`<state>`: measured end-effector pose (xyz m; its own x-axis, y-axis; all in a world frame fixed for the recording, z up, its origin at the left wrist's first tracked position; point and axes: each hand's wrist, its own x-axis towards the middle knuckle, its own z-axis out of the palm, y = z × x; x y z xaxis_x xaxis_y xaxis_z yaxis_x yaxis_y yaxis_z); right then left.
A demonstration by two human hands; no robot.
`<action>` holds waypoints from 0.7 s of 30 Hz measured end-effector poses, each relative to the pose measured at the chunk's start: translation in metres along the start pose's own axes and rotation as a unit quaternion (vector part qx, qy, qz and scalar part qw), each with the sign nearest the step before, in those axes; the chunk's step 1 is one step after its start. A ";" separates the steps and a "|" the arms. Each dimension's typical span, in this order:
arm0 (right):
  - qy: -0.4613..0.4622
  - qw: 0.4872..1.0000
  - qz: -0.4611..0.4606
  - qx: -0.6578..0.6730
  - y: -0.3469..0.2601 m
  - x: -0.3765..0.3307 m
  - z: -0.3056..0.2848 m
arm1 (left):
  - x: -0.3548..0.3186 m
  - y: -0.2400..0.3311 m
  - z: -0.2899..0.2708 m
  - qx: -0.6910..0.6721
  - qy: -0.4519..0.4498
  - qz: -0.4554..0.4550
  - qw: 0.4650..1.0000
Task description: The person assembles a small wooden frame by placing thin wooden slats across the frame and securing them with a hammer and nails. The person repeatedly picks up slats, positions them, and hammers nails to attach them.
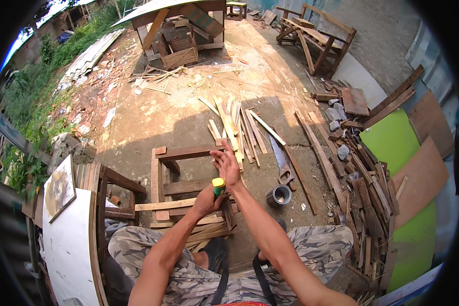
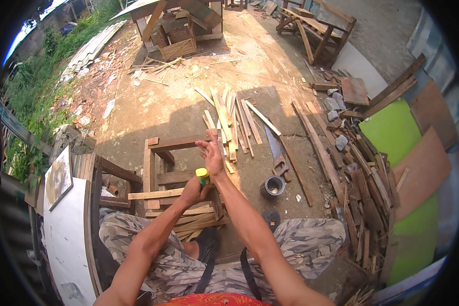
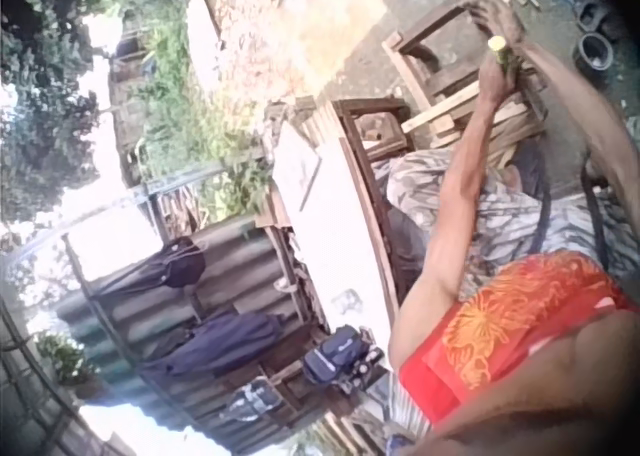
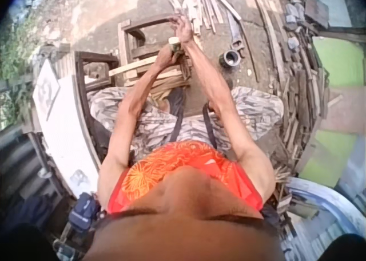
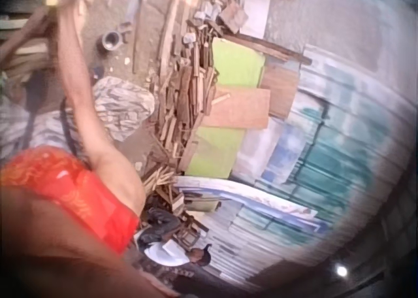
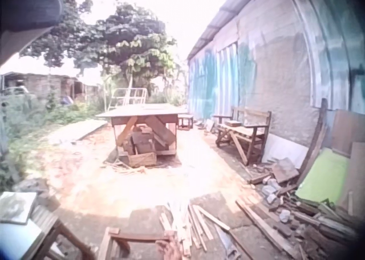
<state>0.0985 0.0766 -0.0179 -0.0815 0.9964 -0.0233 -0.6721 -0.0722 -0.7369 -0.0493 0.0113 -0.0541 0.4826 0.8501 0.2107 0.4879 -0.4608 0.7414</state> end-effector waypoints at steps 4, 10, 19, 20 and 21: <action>0.010 0.994 -0.005 -0.105 0.003 0.004 -0.021 | -0.005 -0.003 0.005 -0.014 0.071 0.005 0.997; -0.040 0.802 0.002 -0.596 -0.012 -0.056 -0.082 | -0.014 -0.014 0.012 -0.034 0.140 -0.060 0.988; 0.025 0.782 -0.080 -0.618 0.016 -0.084 -0.067 | -0.021 -0.024 0.019 -0.030 0.155 -0.136 0.978; 0.048 0.782 -0.073 -0.617 0.013 -0.083 -0.070 | -0.022 -0.024 0.018 -0.025 0.152 -0.146 0.977; 0.069 0.783 -0.044 -0.617 0.006 -0.082 -0.076 | -0.022 -0.025 0.018 -0.032 0.158 -0.137 0.977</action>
<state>0.1569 -0.0021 -0.0715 0.0632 0.9966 0.0537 0.5590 0.0093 -0.8291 -0.0585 -0.0004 -0.0885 0.0867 0.9805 0.1765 0.5169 -0.1958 0.8334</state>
